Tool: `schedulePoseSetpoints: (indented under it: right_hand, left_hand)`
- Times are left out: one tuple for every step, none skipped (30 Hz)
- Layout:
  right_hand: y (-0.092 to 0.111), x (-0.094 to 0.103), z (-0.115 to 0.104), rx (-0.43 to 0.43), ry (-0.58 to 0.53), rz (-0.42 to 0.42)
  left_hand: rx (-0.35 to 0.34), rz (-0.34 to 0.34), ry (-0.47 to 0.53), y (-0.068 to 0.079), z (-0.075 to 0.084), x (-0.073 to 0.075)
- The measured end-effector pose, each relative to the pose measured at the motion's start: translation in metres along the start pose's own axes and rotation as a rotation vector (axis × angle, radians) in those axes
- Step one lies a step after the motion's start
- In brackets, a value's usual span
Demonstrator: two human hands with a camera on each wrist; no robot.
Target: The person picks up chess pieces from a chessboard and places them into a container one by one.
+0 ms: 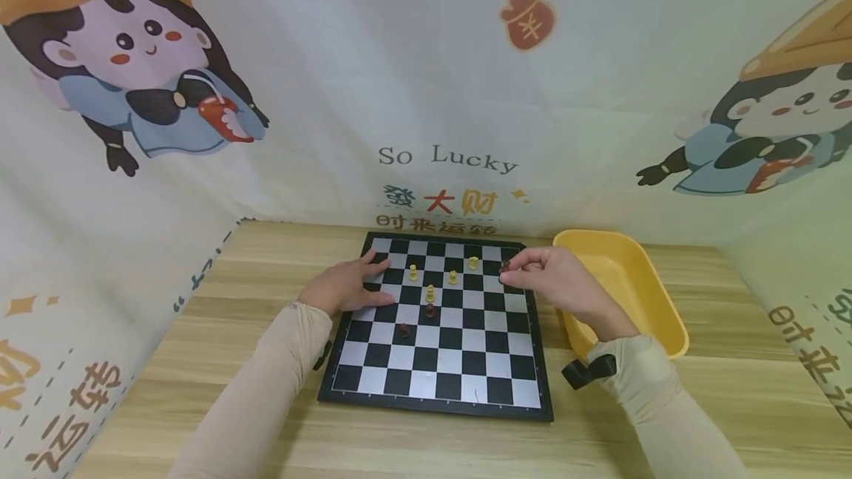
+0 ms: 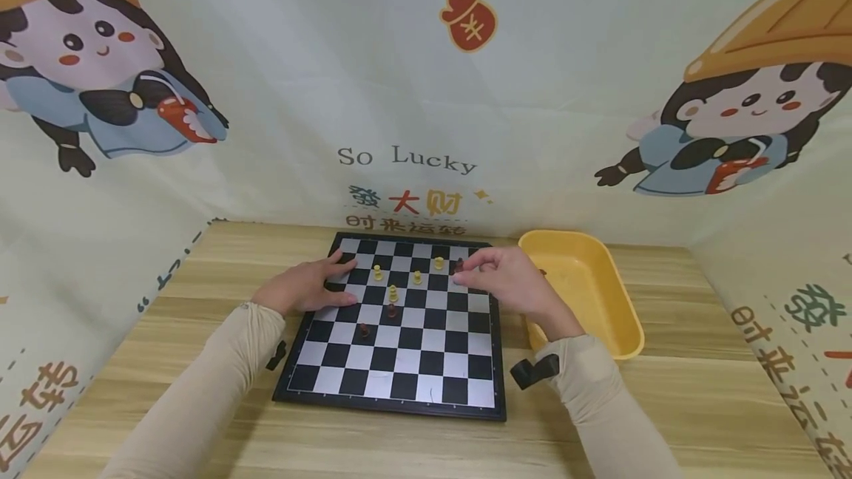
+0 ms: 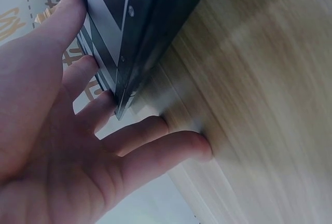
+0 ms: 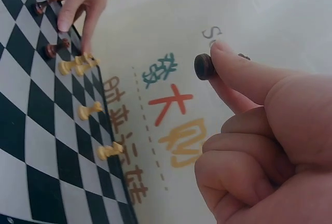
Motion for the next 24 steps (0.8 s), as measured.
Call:
schedulePoseSetpoints:
  right_hand:
    - [0.001,0.002,-0.001,-0.001,0.000,-0.001]
    - [0.002,0.004,-0.002,-0.001,-0.002,-0.003]
    - [0.002,0.006,-0.003,-0.003,-0.006,-0.004]
    - [0.003,0.009,-0.004,-0.002,-0.008,-0.003]
    - [0.004,0.011,-0.005,-0.001,-0.005,-0.002]
    - [0.005,0.014,-0.006,-0.001,-0.004,0.001]
    - [0.006,0.017,-0.007,-0.002,-0.005,0.005]
    - [0.007,0.021,-0.007,-0.006,-0.006,0.010]
    - [0.008,0.024,-0.008,-0.004,-0.008,0.017]
    - [0.009,0.027,-0.009,-0.002,-0.009,0.025]
    - [0.009,0.030,-0.009,-0.006,-0.015,0.034]
    - [0.010,0.033,-0.010,-0.014,-0.023,0.042]
    - [0.011,0.037,-0.011,-0.027,-0.031,0.051]
    - [0.011,0.040,-0.011,-0.039,-0.032,0.060]
    - [0.011,0.043,-0.012,-0.044,-0.040,0.063]
    - [0.012,0.046,-0.012,-0.056,-0.050,0.064]
    - [0.012,0.050,-0.012,-0.067,-0.059,0.065]
    - [0.012,0.053,-0.012,-0.076,-0.068,0.063]
    - [0.011,0.056,-0.011,-0.082,-0.074,0.061]
    - [0.010,0.059,-0.010,-0.083,-0.079,0.059]
    - [0.009,0.062,-0.009,-0.083,-0.089,0.055]
    - [0.009,0.066,-0.007,-0.086,-0.090,0.057]
    - [0.008,0.069,-0.005,-0.091,-0.090,0.063]
    - [0.006,0.072,-0.003,-0.094,-0.085,0.068]
  left_hand:
    - [0.002,-0.001,-0.002,0.000,0.000,-0.001]
    - [0.004,-0.001,-0.005,0.000,0.000,-0.001]
    - [0.005,0.000,-0.006,0.000,-0.001,-0.002]
    - [0.004,0.002,-0.008,-0.001,-0.001,-0.002]
    - [0.004,0.003,-0.008,-0.001,-0.001,-0.002]
    - [0.003,0.005,-0.007,-0.001,-0.001,-0.003]
    - [0.004,0.006,-0.005,-0.001,0.000,-0.002]
    - [0.003,0.007,-0.003,-0.001,0.000,-0.002]
    - [0.003,0.008,-0.002,0.000,0.000,-0.002]
    - [0.002,0.009,-0.001,0.000,0.001,-0.002]
    - [0.002,0.011,0.001,0.000,0.001,-0.002]
    - [0.002,0.012,0.000,0.000,0.001,-0.001]
    - [0.002,0.012,0.000,0.000,0.001,-0.001]
    - [0.001,0.014,0.000,0.000,0.002,-0.001]
    - [0.001,0.014,0.000,0.000,0.002,-0.001]
    - [0.002,0.013,0.000,0.000,0.001,0.000]
    - [0.004,0.011,0.001,0.000,0.001,0.000]
    - [0.006,0.010,0.003,0.001,0.001,0.000]
    - [0.006,0.009,0.003,0.001,0.002,0.000]
    - [0.006,0.008,0.002,0.001,0.002,0.000]
    - [0.005,0.007,0.001,0.001,0.002,0.000]
    - [0.005,0.007,0.002,0.002,0.002,0.001]
    - [0.007,0.006,0.004,0.002,0.002,0.000]
    - [0.006,0.007,0.003,0.002,0.002,0.000]
Point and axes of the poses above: each hand's wrist, its own y-axis away from the middle knuckle, its own x-axis out of the back of the hand, z = x × y, the point moved 1 cm from there along -y, towards the middle knuckle, and after that the axes turned 13 degrees about -y, right-handed, at the moved point
